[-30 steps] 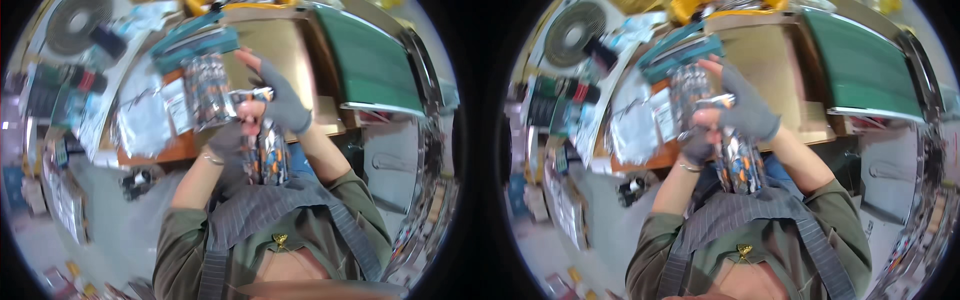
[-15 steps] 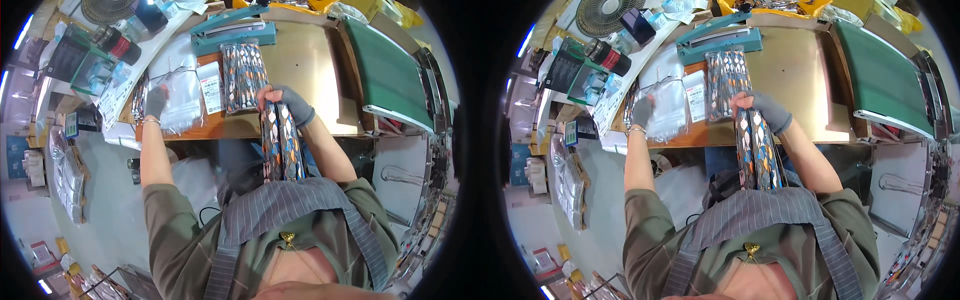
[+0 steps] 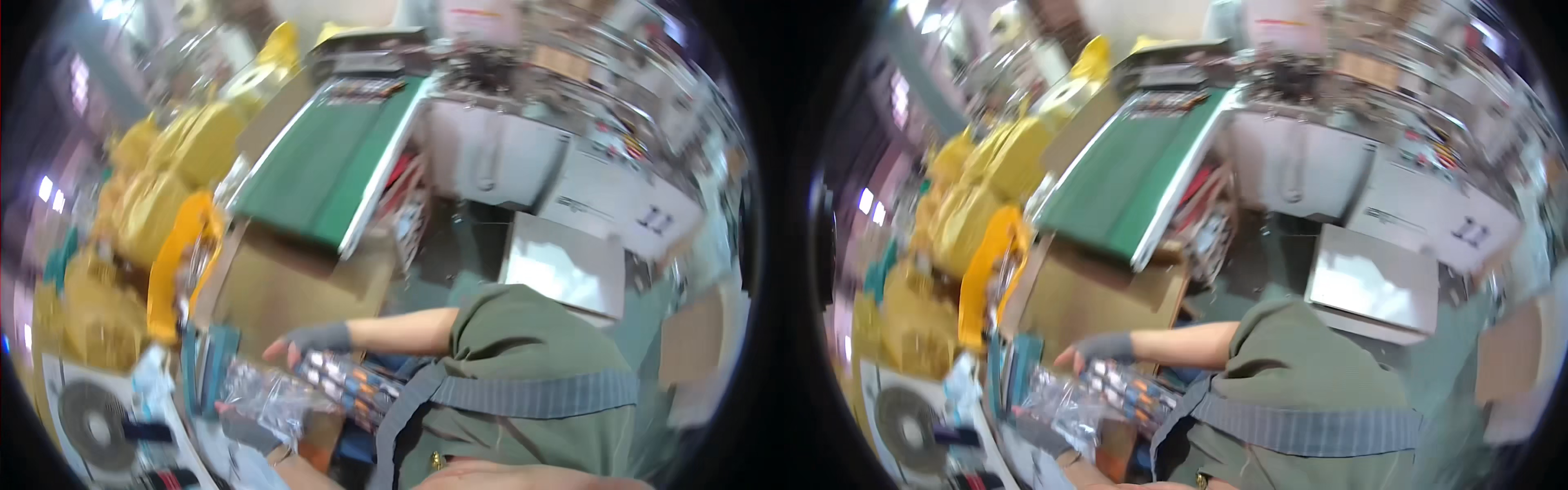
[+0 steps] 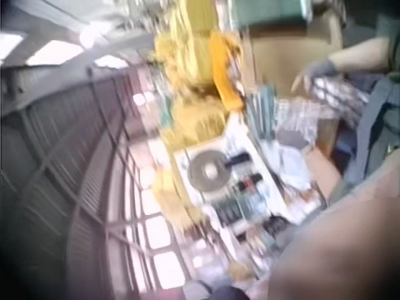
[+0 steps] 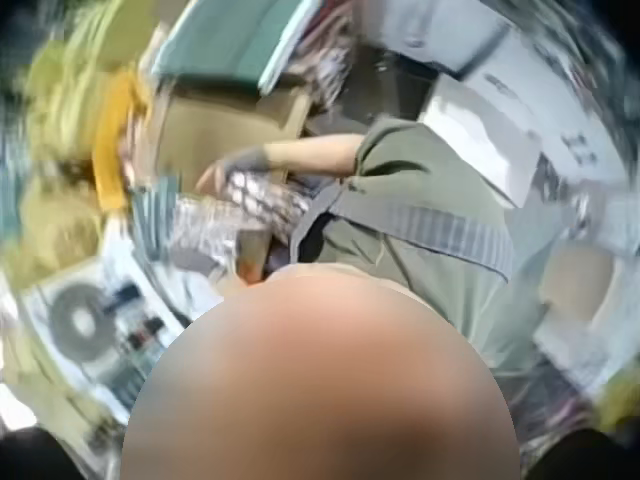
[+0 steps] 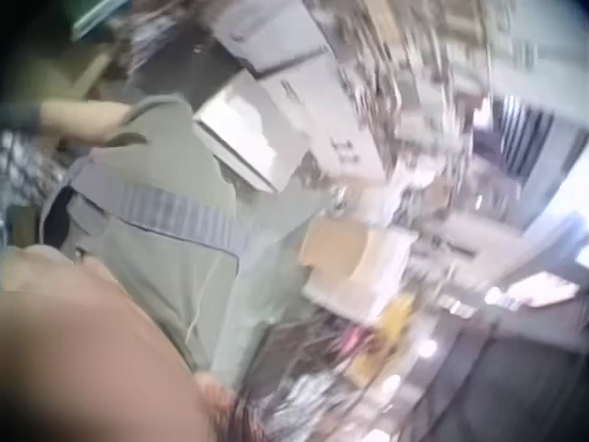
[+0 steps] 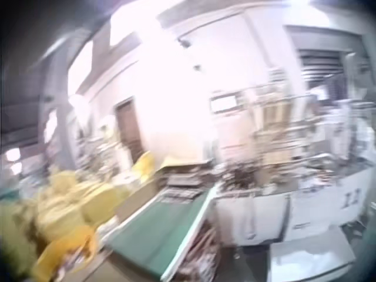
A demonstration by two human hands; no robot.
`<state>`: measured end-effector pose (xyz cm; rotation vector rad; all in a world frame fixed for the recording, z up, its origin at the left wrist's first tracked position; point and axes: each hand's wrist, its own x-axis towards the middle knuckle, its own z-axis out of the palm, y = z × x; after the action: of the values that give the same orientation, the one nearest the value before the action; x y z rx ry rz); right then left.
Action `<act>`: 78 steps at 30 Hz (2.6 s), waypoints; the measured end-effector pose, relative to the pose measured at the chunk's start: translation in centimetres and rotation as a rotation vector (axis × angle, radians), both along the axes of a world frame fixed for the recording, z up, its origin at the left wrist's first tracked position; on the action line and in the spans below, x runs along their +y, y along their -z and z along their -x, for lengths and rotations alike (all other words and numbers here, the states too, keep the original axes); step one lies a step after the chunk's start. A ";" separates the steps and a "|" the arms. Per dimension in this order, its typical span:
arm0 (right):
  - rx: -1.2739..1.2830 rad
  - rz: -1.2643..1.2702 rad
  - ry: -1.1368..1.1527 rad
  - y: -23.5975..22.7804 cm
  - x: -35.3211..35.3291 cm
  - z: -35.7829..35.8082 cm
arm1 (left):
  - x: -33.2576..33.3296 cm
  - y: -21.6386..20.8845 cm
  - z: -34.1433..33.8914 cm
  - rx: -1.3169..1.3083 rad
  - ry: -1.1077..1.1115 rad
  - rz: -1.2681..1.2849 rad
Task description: Collect sets of markers from a conveyor belt and place them into plastic bags for final packaging.
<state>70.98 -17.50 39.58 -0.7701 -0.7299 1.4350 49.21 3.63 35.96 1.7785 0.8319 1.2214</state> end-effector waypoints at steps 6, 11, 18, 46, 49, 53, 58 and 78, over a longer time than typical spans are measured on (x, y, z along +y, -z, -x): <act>-0.118 -0.136 0.063 2.6 1.2 -1.3 | -17.9 -11.7 -8.9 0.607 0.495 -0.891; 0.181 0.058 0.248 4.8 -9.6 2.9 | -19.3 -0.4 -5.9 0.123 0.610 -0.076; -1.576 0.147 0.750 1.9 -11.9 0.4 | -17.4 -3.1 -5.9 0.826 0.642 -0.045; -1.545 -0.537 0.624 -16.3 -3.2 -8.7 | -12.4 -21.9 -10.7 0.330 0.613 0.060; -1.638 -0.575 0.489 -14.8 -1.2 -6.6 | -13.0 -23.3 -9.2 0.186 0.483 0.118; -1.285 -0.343 0.482 -15.7 3.4 -4.5 | -10.3 -15.2 -7.0 0.011 0.545 0.142; -1.356 -0.068 0.181 -7.4 13.4 -5.0 | -7.0 -7.0 -6.4 0.084 0.345 0.383; -1.841 -0.237 0.709 -8.2 28.9 -3.4 | 8.4 1.3 -6.3 -0.186 0.043 0.941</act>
<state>74.39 11.42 47.83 -1.8481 -1.6415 -0.3654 55.52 12.06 34.64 0.8983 1.0185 0.7409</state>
